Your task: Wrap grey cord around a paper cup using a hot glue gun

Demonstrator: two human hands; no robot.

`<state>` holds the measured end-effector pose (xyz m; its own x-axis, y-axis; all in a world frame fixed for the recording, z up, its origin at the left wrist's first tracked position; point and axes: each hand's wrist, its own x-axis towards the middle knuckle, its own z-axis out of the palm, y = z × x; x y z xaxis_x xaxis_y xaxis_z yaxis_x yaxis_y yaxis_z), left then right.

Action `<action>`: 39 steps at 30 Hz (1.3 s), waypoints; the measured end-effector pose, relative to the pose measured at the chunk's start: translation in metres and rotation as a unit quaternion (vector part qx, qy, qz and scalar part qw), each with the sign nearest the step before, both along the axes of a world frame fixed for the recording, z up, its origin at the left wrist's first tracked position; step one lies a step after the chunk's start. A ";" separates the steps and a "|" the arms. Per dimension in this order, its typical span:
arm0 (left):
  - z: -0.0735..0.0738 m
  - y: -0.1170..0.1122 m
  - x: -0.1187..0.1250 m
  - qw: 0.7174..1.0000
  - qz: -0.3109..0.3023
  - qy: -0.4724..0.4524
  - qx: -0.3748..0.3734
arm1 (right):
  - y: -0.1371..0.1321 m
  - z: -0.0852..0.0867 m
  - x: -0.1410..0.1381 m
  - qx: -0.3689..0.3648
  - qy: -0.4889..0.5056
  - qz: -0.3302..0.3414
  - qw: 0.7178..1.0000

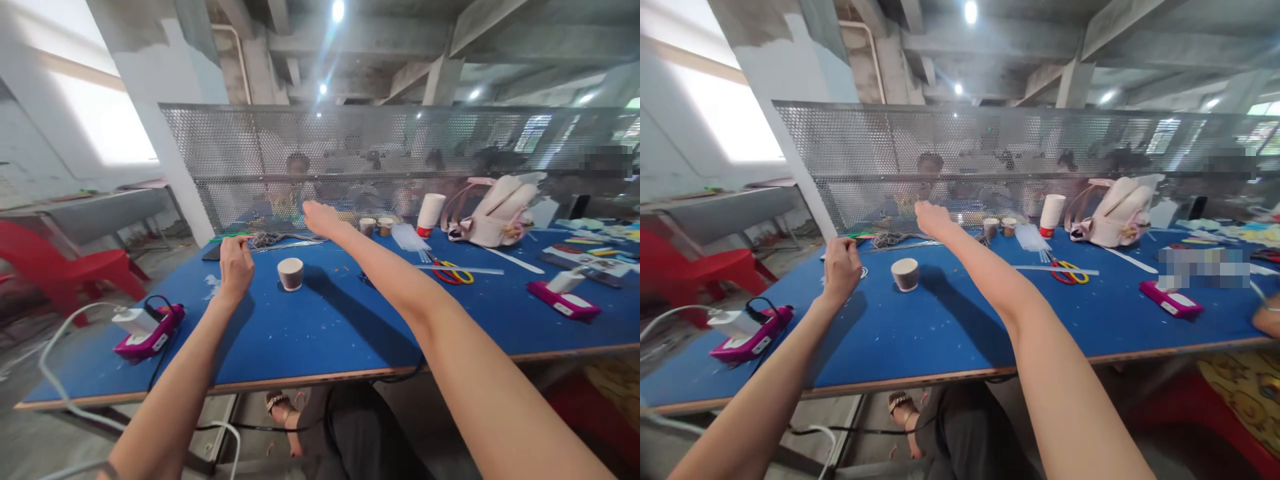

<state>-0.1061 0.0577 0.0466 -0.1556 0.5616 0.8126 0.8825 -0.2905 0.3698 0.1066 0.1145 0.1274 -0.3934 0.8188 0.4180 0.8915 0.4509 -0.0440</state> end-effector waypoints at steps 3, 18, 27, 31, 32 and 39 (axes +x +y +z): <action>-0.015 0.002 -0.005 0.999 0.004 0.012 -0.039 | 0.005 -0.016 -0.006 -0.046 -0.027 0.010 0.998; -0.037 -0.017 0.016 0.960 0.032 0.083 -0.266 | 0.030 -0.037 -0.004 -0.177 -0.042 -0.021 0.983; -0.042 -0.018 0.013 0.977 0.044 0.037 -0.204 | 0.082 -0.050 0.014 -0.171 -0.013 -0.159 0.972; -0.048 -0.020 0.014 0.982 0.030 0.023 -0.186 | 0.098 -0.080 -0.001 -0.190 0.004 -0.172 0.967; -0.049 -0.021 0.013 0.982 0.026 0.021 -0.185 | 0.102 -0.087 -0.005 -0.191 0.009 -0.173 0.966; -0.056 -0.022 0.005 0.984 -0.003 -0.008 -0.177 | 0.129 -0.115 -0.019 -0.176 0.050 -0.175 0.967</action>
